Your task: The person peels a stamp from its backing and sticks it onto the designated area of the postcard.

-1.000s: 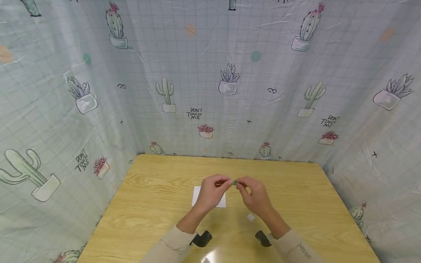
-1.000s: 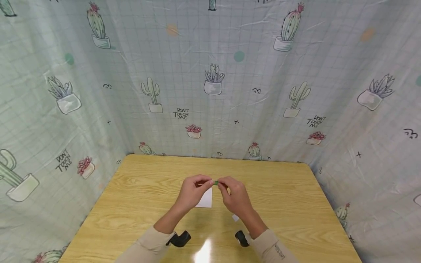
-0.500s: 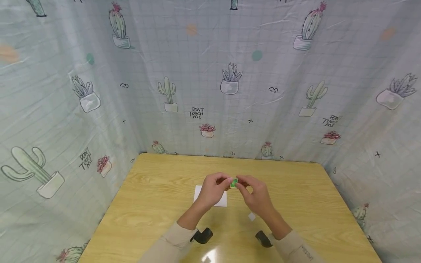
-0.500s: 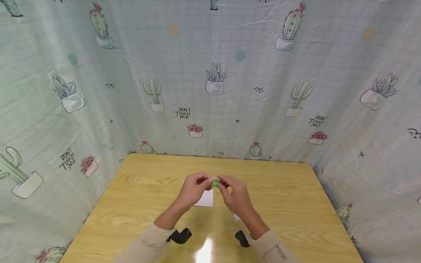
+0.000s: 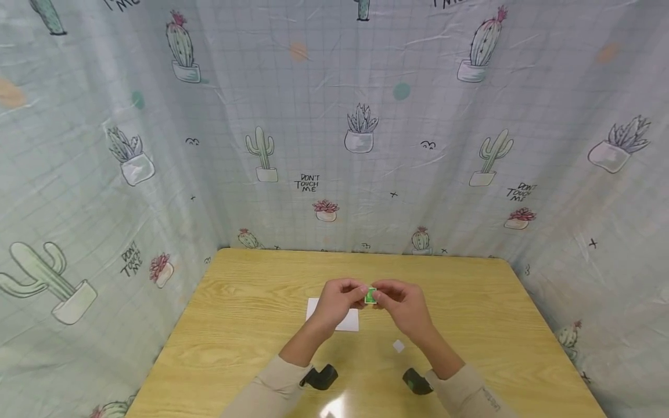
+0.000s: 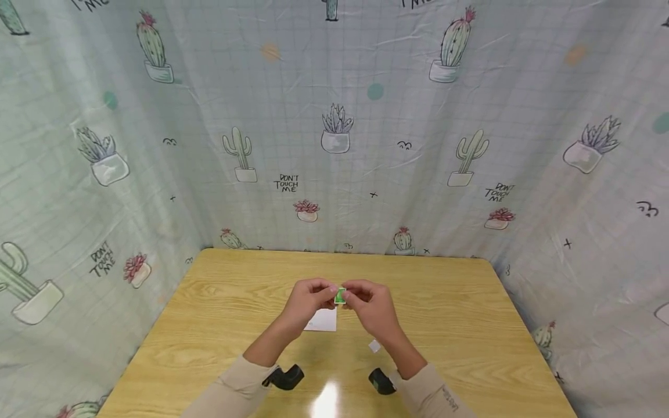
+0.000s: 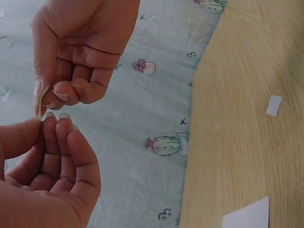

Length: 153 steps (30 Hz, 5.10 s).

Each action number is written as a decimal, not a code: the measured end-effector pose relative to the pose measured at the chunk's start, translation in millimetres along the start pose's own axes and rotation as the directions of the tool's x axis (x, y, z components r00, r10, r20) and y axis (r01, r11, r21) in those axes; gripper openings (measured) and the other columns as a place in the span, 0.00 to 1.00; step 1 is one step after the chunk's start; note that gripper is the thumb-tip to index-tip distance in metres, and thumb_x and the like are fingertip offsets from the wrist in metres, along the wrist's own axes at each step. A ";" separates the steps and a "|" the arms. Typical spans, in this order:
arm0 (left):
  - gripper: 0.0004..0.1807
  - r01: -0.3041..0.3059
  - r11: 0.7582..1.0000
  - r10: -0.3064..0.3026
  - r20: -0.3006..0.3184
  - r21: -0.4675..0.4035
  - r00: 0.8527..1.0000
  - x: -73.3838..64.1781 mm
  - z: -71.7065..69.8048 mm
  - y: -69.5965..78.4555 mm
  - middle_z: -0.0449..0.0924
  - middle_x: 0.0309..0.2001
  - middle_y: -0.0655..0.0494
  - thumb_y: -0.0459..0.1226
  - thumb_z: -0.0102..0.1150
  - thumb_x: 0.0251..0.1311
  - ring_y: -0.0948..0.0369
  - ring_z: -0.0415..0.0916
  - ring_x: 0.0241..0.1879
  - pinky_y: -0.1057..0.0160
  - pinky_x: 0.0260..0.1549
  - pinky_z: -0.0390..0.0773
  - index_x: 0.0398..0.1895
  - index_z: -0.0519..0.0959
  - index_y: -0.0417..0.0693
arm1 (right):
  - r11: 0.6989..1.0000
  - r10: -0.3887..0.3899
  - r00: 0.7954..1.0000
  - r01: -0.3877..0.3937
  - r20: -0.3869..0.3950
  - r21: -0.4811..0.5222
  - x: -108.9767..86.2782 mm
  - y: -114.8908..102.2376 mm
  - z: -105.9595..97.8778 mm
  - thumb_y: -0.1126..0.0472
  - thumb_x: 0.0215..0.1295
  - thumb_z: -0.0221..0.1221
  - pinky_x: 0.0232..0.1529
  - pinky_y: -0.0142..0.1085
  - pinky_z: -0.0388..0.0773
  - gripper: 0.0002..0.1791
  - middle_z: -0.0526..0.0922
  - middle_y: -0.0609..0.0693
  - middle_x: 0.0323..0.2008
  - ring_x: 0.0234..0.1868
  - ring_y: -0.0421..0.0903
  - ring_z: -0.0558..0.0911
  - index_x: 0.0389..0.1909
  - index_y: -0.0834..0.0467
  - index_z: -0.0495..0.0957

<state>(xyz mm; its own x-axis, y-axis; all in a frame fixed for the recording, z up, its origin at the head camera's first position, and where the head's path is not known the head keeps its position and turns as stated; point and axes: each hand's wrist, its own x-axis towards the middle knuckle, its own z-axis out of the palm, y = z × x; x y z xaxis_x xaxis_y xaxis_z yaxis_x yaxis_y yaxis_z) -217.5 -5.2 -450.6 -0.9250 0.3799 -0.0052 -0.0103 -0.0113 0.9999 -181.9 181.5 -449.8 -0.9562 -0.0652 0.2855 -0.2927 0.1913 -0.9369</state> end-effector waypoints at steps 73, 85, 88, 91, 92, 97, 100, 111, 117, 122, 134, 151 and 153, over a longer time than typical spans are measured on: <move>0.38 0.078 0.314 -0.139 -0.036 0.946 0.990 -3.8 -118.6 -121.7 0.49 0.85 0.48 0.63 0.47 0.75 0.34 0.41 0.83 0.16 0.70 0.41 0.83 0.59 0.61 | 0.959 0.283 0.959 -0.283 -0.020 -0.024 10.2 32.2 -3.9 0.68 0.70 0.65 0.41 0.36 0.89 0.10 0.88 0.61 0.38 0.32 0.43 0.88 0.48 0.69 0.85; 0.37 0.074 0.310 -0.147 -0.029 0.948 0.989 -3.8 -121.2 -124.2 0.48 0.86 0.51 0.61 0.47 0.76 0.35 0.42 0.84 0.17 0.71 0.41 0.82 0.61 0.59 | 0.954 0.299 0.954 -0.300 -0.017 -0.020 18.5 41.0 6.1 0.69 0.70 0.65 0.38 0.32 0.88 0.10 0.88 0.57 0.36 0.30 0.41 0.87 0.48 0.70 0.85; 0.37 0.077 0.326 -0.146 -0.031 0.942 0.989 -3.0 -120.1 -122.8 0.49 0.86 0.51 0.61 0.49 0.76 0.35 0.42 0.84 0.17 0.71 0.40 0.82 0.62 0.59 | 0.956 0.293 0.956 -0.294 -0.021 -0.027 21.3 44.4 9.0 0.70 0.69 0.65 0.38 0.34 0.88 0.09 0.88 0.57 0.35 0.29 0.41 0.87 0.47 0.70 0.85; 0.37 0.080 0.332 -0.147 -0.032 0.940 0.989 -1.7 -119.2 -123.8 0.49 0.85 0.51 0.61 0.50 0.75 0.35 0.42 0.84 0.17 0.71 0.40 0.82 0.62 0.59 | 0.955 0.292 0.956 -0.293 -0.026 -0.043 24.0 49.6 12.2 0.70 0.69 0.65 0.38 0.36 0.89 0.09 0.88 0.56 0.33 0.28 0.41 0.87 0.46 0.70 0.85; 0.37 0.080 0.330 -0.147 -0.032 0.940 0.989 -1.3 -119.1 -124.4 0.49 0.85 0.51 0.61 0.50 0.75 0.35 0.42 0.84 0.17 0.71 0.41 0.81 0.63 0.59 | 0.955 0.293 0.956 -0.294 -0.028 -0.049 24.8 51.2 13.4 0.70 0.69 0.65 0.38 0.37 0.89 0.08 0.88 0.56 0.33 0.28 0.41 0.87 0.46 0.70 0.85; 0.37 0.091 0.332 -0.145 -0.045 0.939 0.988 -1.9 -120.6 -125.5 0.50 0.85 0.52 0.62 0.51 0.74 0.36 0.43 0.84 0.18 0.71 0.42 0.81 0.64 0.59 | 0.952 0.297 0.954 -0.299 -0.031 -0.066 29.0 58.3 20.0 0.70 0.68 0.65 0.37 0.37 0.89 0.08 0.88 0.56 0.33 0.28 0.42 0.87 0.45 0.69 0.86; 0.37 0.103 0.333 -0.148 -0.055 0.937 0.987 -2.7 -121.4 -124.5 0.50 0.85 0.52 0.62 0.52 0.73 0.36 0.43 0.84 0.18 0.72 0.42 0.81 0.64 0.60 | 0.952 0.299 0.954 -0.301 -0.028 -0.064 31.5 61.6 23.2 0.70 0.68 0.65 0.36 0.34 0.88 0.08 0.88 0.56 0.33 0.28 0.43 0.87 0.45 0.69 0.86; 0.38 0.108 0.329 -0.160 -0.057 0.938 0.985 -3.4 -121.2 -121.8 0.51 0.85 0.52 0.62 0.52 0.73 0.36 0.43 0.84 0.18 0.71 0.43 0.81 0.64 0.60 | 0.945 0.315 0.949 -0.316 -0.024 -0.082 38.9 76.0 28.0 0.67 0.69 0.66 0.37 0.34 0.87 0.07 0.88 0.56 0.33 0.31 0.48 0.88 0.44 0.67 0.86; 0.37 0.109 0.340 -0.152 -0.059 0.934 0.987 -3.6 -119.6 -122.5 0.51 0.85 0.51 0.61 0.53 0.73 0.36 0.43 0.84 0.18 0.71 0.43 0.80 0.65 0.59 | 0.940 0.330 0.943 -0.332 -0.037 -0.085 42.4 81.8 30.9 0.68 0.68 0.66 0.38 0.37 0.87 0.07 0.88 0.56 0.33 0.30 0.46 0.87 0.43 0.66 0.86; 0.38 0.122 0.343 -0.167 -0.067 0.931 0.984 -5.8 -118.9 -125.3 0.51 0.85 0.51 0.61 0.53 0.73 0.36 0.42 0.84 0.18 0.71 0.42 0.80 0.65 0.59 | 0.934 0.344 0.938 -0.347 -0.044 -0.082 44.1 87.9 33.6 0.69 0.68 0.66 0.36 0.34 0.86 0.07 0.88 0.55 0.32 0.29 0.45 0.86 0.43 0.67 0.87; 0.38 0.101 0.333 -0.142 -0.056 0.937 0.988 0.9 -119.6 -124.6 0.52 0.85 0.52 0.62 0.53 0.73 0.36 0.44 0.84 0.18 0.71 0.43 0.80 0.65 0.59 | 0.934 0.331 0.941 -0.338 -0.074 -0.113 61.3 98.5 39.9 0.69 0.66 0.67 0.37 0.42 0.87 0.05 0.88 0.55 0.31 0.32 0.55 0.87 0.40 0.66 0.87; 0.38 0.113 0.337 -0.149 -0.065 0.935 0.987 -4.1 -124.1 -130.6 0.51 0.85 0.53 0.62 0.53 0.72 0.37 0.43 0.84 0.18 0.72 0.43 0.81 0.64 0.61 | 0.900 0.403 0.913 -0.409 -0.067 -0.153 62.8 112.3 51.4 0.67 0.70 0.65 0.40 0.42 0.88 0.05 0.88 0.56 0.35 0.33 0.51 0.86 0.40 0.65 0.87; 0.38 0.108 0.340 -0.147 -0.060 0.934 0.987 -3.2 -123.0 -128.4 0.51 0.85 0.52 0.62 0.53 0.73 0.36 0.43 0.84 0.18 0.72 0.43 0.80 0.64 0.60 | 0.894 0.414 0.907 -0.421 -0.076 -0.156 64.0 113.6 51.2 0.68 0.70 0.65 0.40 0.43 0.88 0.05 0.89 0.56 0.36 0.34 0.53 0.86 0.40 0.65 0.87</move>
<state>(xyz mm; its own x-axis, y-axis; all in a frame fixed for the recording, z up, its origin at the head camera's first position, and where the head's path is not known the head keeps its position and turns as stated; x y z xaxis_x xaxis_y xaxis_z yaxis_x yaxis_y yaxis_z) -259.9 -118.7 -580.8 -0.9346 0.3211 -0.1532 0.2518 0.9013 0.3525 -276.0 148.9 -548.3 -0.9891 0.0948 -0.1130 0.1394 0.3512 -0.9258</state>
